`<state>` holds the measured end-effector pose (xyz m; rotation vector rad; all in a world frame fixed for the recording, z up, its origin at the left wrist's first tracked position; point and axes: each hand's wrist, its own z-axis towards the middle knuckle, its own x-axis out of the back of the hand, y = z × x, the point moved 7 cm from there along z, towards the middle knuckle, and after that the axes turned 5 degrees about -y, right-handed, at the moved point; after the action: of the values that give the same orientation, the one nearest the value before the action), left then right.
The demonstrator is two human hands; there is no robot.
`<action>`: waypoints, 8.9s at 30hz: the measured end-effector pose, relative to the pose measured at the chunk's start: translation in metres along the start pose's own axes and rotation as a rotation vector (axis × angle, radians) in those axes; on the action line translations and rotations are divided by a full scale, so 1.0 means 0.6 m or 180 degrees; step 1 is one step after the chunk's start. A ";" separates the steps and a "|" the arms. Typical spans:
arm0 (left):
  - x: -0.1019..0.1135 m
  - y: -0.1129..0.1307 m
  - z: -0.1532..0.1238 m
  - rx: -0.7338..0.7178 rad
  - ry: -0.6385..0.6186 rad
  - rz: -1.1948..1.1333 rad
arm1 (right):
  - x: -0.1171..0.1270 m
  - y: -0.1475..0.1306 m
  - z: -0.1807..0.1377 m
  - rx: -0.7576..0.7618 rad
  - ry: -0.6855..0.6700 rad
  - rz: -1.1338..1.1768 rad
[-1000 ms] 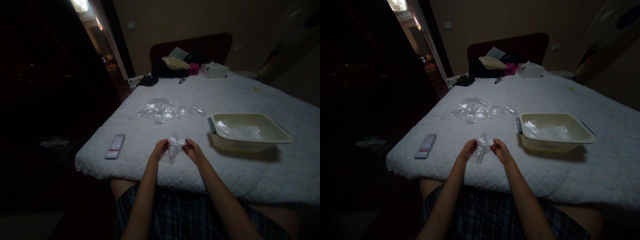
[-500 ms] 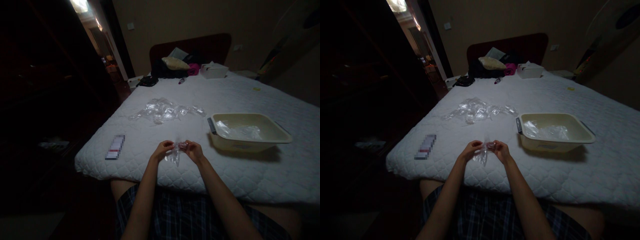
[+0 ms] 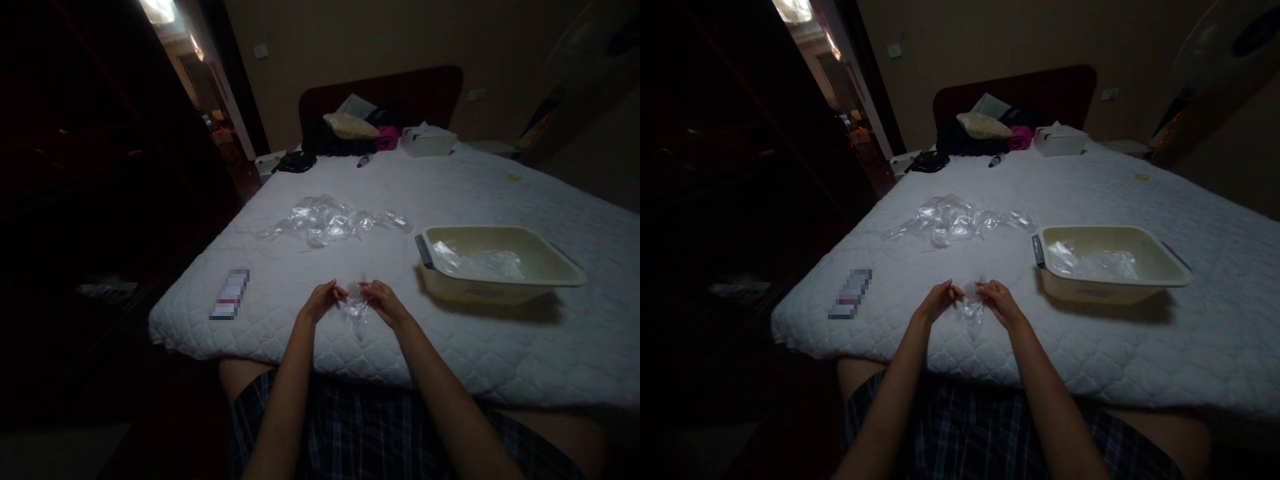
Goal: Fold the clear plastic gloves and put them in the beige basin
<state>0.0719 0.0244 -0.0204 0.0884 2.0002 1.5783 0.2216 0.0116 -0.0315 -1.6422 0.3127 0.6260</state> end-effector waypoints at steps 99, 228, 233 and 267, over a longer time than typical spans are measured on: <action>0.003 -0.021 0.018 -0.0112 0.0411 0.0235 | -0.006 -0.001 -0.009 0.0241 0.0171 -0.0521; 0.042 -0.017 0.013 -0.0462 0.0869 -0.0673 | 0.045 -0.014 -0.015 0.0501 0.1146 0.0265; 0.045 -0.022 0.010 -0.0356 0.1048 -0.0286 | 0.061 -0.031 -0.026 0.0954 0.1537 -0.0103; 0.021 -0.036 0.019 0.0370 -0.0072 -0.0896 | -0.030 0.005 0.007 -0.0232 -0.0506 -0.1752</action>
<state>0.0733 0.0332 -0.0463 -0.1248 1.9871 1.2795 0.2045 0.0122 -0.0241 -1.6397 -0.2773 0.3452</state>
